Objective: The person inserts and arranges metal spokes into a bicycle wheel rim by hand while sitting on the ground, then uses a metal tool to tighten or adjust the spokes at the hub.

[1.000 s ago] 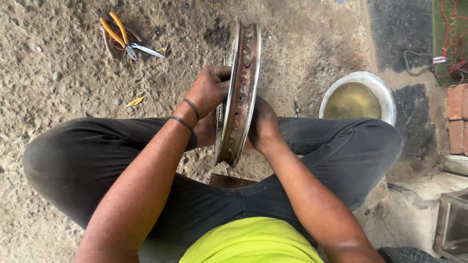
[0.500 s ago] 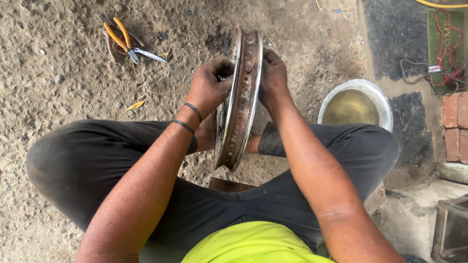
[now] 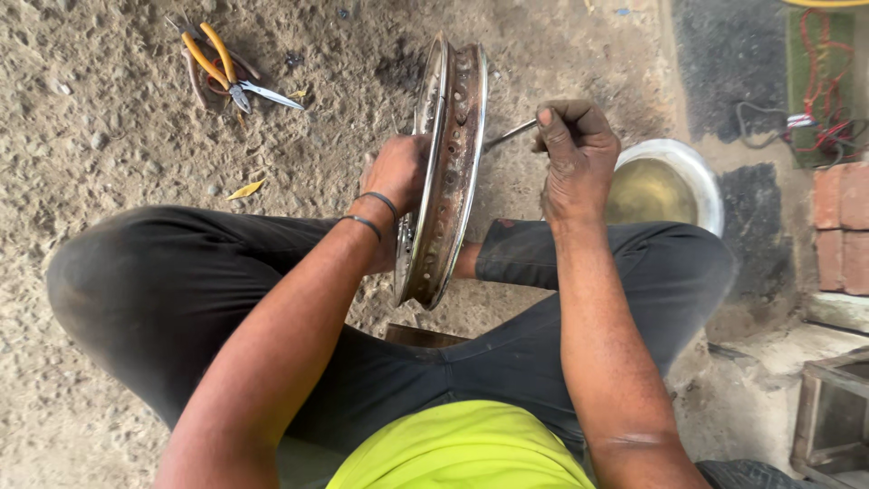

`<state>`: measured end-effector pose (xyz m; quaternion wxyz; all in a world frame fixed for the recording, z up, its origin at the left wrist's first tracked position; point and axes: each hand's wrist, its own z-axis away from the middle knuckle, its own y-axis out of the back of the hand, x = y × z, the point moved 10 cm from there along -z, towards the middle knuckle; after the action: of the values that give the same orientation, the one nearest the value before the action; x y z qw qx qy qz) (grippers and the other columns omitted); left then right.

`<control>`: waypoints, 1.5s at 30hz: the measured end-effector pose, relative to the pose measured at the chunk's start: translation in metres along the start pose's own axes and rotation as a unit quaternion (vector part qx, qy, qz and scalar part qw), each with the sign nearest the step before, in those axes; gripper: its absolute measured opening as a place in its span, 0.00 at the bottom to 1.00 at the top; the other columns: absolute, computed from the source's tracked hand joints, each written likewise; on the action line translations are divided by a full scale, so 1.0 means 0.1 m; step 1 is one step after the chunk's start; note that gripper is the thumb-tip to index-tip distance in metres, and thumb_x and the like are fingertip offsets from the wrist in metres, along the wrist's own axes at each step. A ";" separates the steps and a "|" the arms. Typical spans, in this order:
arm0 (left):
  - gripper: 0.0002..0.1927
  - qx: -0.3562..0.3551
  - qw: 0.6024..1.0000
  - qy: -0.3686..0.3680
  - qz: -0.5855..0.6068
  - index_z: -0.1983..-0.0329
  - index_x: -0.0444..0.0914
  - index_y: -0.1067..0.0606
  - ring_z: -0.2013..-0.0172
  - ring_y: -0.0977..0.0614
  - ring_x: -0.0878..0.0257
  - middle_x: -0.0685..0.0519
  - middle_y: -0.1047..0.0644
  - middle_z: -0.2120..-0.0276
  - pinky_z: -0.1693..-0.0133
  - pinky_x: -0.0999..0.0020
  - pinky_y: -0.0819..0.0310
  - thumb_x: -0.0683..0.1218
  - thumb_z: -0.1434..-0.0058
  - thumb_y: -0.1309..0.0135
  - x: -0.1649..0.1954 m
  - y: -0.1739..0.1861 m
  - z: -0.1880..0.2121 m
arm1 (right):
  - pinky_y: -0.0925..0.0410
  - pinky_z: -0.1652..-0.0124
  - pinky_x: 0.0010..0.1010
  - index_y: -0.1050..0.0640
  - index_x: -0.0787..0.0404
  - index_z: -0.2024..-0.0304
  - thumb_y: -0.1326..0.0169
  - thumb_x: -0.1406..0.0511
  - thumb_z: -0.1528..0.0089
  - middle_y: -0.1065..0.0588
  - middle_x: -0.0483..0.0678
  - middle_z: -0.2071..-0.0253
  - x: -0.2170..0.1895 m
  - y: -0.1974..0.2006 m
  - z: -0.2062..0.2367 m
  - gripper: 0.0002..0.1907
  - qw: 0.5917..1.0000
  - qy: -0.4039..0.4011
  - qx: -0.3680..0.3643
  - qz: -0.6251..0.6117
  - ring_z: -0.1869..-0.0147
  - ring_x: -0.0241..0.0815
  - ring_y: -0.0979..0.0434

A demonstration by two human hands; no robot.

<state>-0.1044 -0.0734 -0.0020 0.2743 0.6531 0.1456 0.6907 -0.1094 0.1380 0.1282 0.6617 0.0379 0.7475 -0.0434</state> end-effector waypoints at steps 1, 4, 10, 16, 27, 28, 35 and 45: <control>0.07 0.007 1.000 -0.027 0.004 0.63 0.35 0.21 0.62 0.18 0.39 0.36 0.19 0.66 0.58 0.49 0.23 0.43 0.41 0.44 0.05 0.01 0.00 | 0.26 0.57 0.33 0.23 0.63 0.55 0.36 0.68 0.31 0.22 0.51 0.61 -0.03 -0.03 0.01 0.08 0.999 -0.021 -0.013 -0.043 0.58 0.40 0.21; 0.07 0.030 0.996 -0.075 0.032 0.63 0.35 0.21 0.64 0.19 0.37 0.35 0.20 0.67 0.61 0.48 0.25 0.42 0.42 0.45 0.17 0.10 0.04 | 0.22 0.57 0.33 0.26 0.59 0.58 0.38 0.65 0.33 0.20 0.49 0.62 -0.11 -0.09 0.04 0.08 0.989 -0.079 -0.037 -0.119 0.59 0.40 0.17; 0.06 0.059 0.991 -0.015 0.116 0.66 0.35 0.23 0.69 0.17 0.48 0.43 0.20 0.71 0.65 0.54 0.23 0.40 0.37 0.50 0.18 0.31 0.01 | 0.35 0.74 0.27 0.24 0.57 0.61 0.42 0.55 0.32 0.31 0.40 0.72 -0.21 -0.26 -0.08 0.13 0.991 -0.052 -0.062 0.103 0.73 0.31 0.34; 0.06 0.091 0.986 -0.104 0.090 0.67 0.34 0.23 0.68 0.19 0.50 0.46 0.21 0.69 0.64 0.56 0.24 0.39 0.37 0.50 0.44 0.51 -0.02 | 0.48 0.77 0.30 0.27 0.56 0.79 0.46 0.44 0.30 0.35 0.42 0.83 -0.15 -0.87 -0.30 0.31 0.830 0.057 -0.164 0.531 0.81 0.34 0.40; 0.04 0.125 0.980 -0.137 0.071 0.65 0.35 0.21 0.64 0.21 0.42 0.42 0.21 0.67 0.61 0.50 0.26 0.41 0.39 0.45 0.43 0.56 -0.06 | 0.36 0.81 0.24 0.28 0.60 0.60 0.38 0.55 0.30 0.28 0.43 0.75 -0.47 -1.32 -0.24 0.17 0.756 0.256 -0.280 0.534 0.81 0.30 0.34; 0.04 0.127 0.980 -0.141 0.063 0.65 0.35 0.22 0.64 0.21 0.42 0.42 0.21 0.67 0.61 0.50 0.27 0.41 0.40 0.45 0.43 0.56 -0.06 | 0.34 0.78 0.23 0.27 0.59 0.58 0.40 0.59 0.29 0.28 0.42 0.73 -0.51 -1.35 -0.21 0.12 0.765 0.272 -0.286 0.509 0.77 0.29 0.32; 0.05 0.147 0.977 -0.139 0.067 0.66 0.34 0.22 0.65 0.21 0.42 0.41 0.21 0.67 0.61 0.50 0.27 0.41 0.39 0.46 0.45 0.64 -0.05 | 0.31 0.75 0.29 0.24 0.62 0.56 0.43 0.71 0.29 0.27 0.46 0.72 -0.52 -1.48 -0.20 0.02 0.779 0.241 -0.306 0.492 0.75 0.34 0.30; 0.07 0.122 0.981 -0.051 0.138 0.63 0.34 0.22 0.67 0.18 0.47 0.41 0.21 0.68 0.63 0.57 0.25 0.43 0.38 0.47 -0.10 0.40 -0.15 | 0.23 0.63 0.32 0.21 0.65 0.53 0.48 0.70 0.27 0.20 0.49 0.60 -0.52 -0.70 -0.48 0.05 0.956 0.126 -0.229 0.137 0.63 0.38 0.21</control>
<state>-0.1264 -0.1093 0.0103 0.1014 0.7301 0.1232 0.6645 -0.1584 0.0745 0.1871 0.5529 -0.0078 0.8023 0.2249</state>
